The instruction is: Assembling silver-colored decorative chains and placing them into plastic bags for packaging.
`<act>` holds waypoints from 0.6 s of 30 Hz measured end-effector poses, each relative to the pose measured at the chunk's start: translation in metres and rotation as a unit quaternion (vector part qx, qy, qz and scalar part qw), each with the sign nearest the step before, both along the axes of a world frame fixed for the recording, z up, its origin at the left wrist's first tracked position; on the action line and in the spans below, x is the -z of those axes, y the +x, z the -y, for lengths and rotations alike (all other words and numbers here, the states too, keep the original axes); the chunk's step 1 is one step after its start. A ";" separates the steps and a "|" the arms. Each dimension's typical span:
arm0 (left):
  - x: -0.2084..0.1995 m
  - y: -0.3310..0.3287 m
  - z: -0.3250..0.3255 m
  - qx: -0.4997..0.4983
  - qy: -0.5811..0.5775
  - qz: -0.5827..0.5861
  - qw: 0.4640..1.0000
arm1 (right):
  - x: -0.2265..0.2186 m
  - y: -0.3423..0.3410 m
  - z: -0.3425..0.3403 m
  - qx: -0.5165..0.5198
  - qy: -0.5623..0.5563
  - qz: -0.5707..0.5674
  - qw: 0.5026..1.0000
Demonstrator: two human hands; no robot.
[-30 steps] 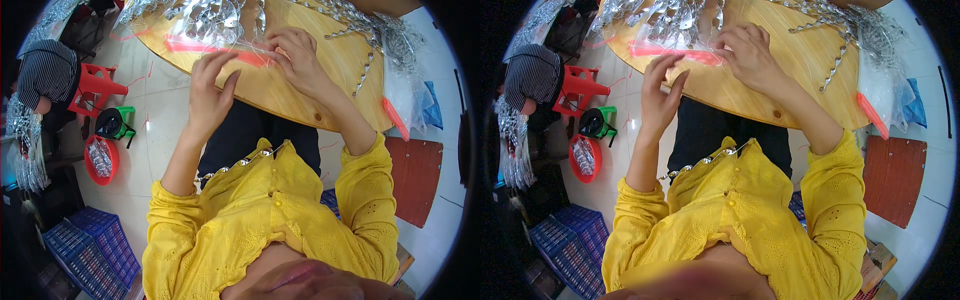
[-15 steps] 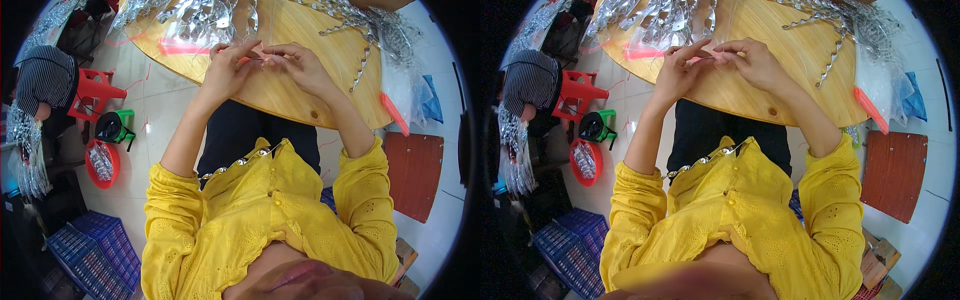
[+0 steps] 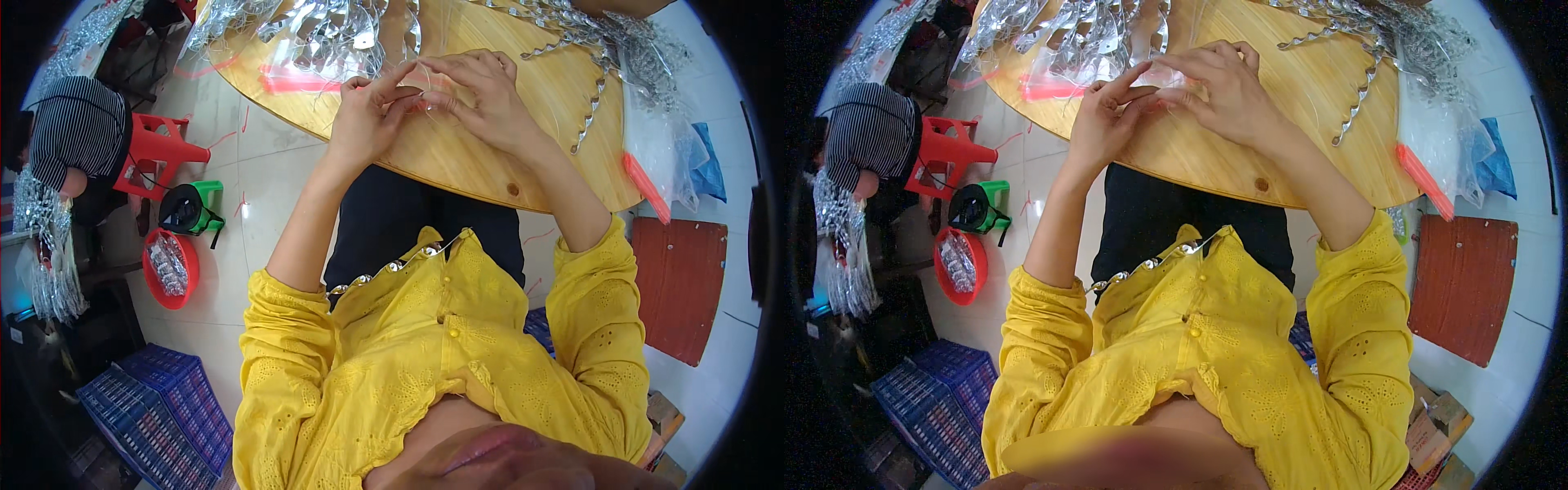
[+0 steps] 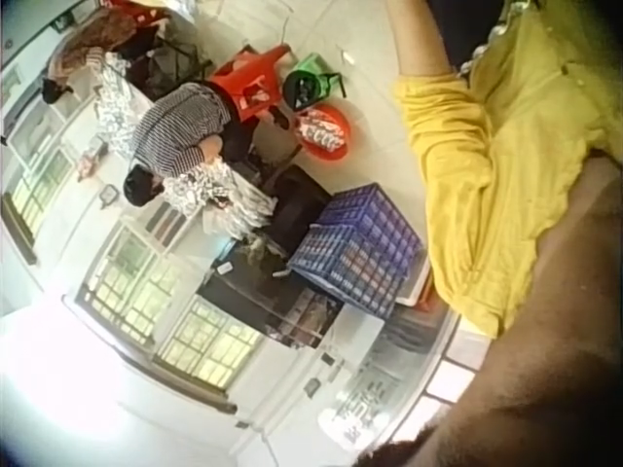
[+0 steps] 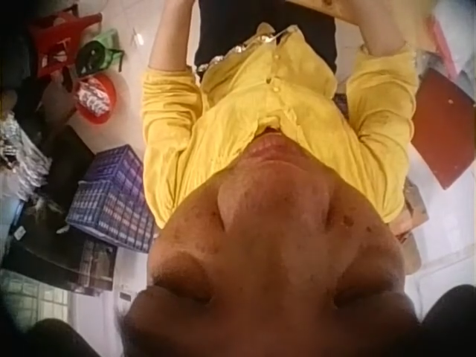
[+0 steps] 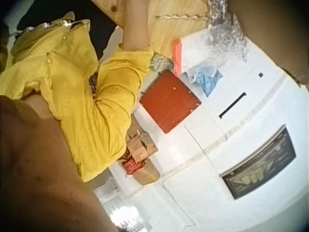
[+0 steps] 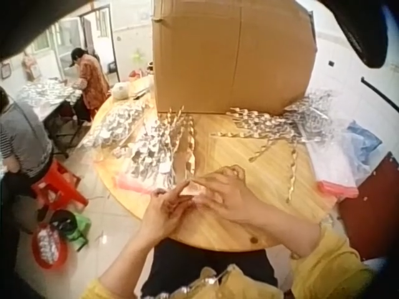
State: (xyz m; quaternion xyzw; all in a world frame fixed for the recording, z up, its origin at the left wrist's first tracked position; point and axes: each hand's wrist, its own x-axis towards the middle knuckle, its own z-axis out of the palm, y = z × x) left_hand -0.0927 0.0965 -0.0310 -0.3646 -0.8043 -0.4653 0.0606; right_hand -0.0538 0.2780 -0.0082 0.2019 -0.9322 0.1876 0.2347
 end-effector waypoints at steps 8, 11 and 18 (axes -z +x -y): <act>0.003 -0.001 -0.004 -0.014 0.066 0.079 0.995 | 0.018 -0.007 -0.010 -0.046 -0.071 0.062 0.994; -0.003 0.001 -0.005 -0.011 0.075 0.168 0.983 | 0.018 -0.009 -0.006 -0.054 -0.076 -0.022 0.995; -0.009 0.000 -0.006 0.009 0.070 0.207 0.976 | 0.018 -0.008 0.003 -0.007 -0.128 -0.046 0.991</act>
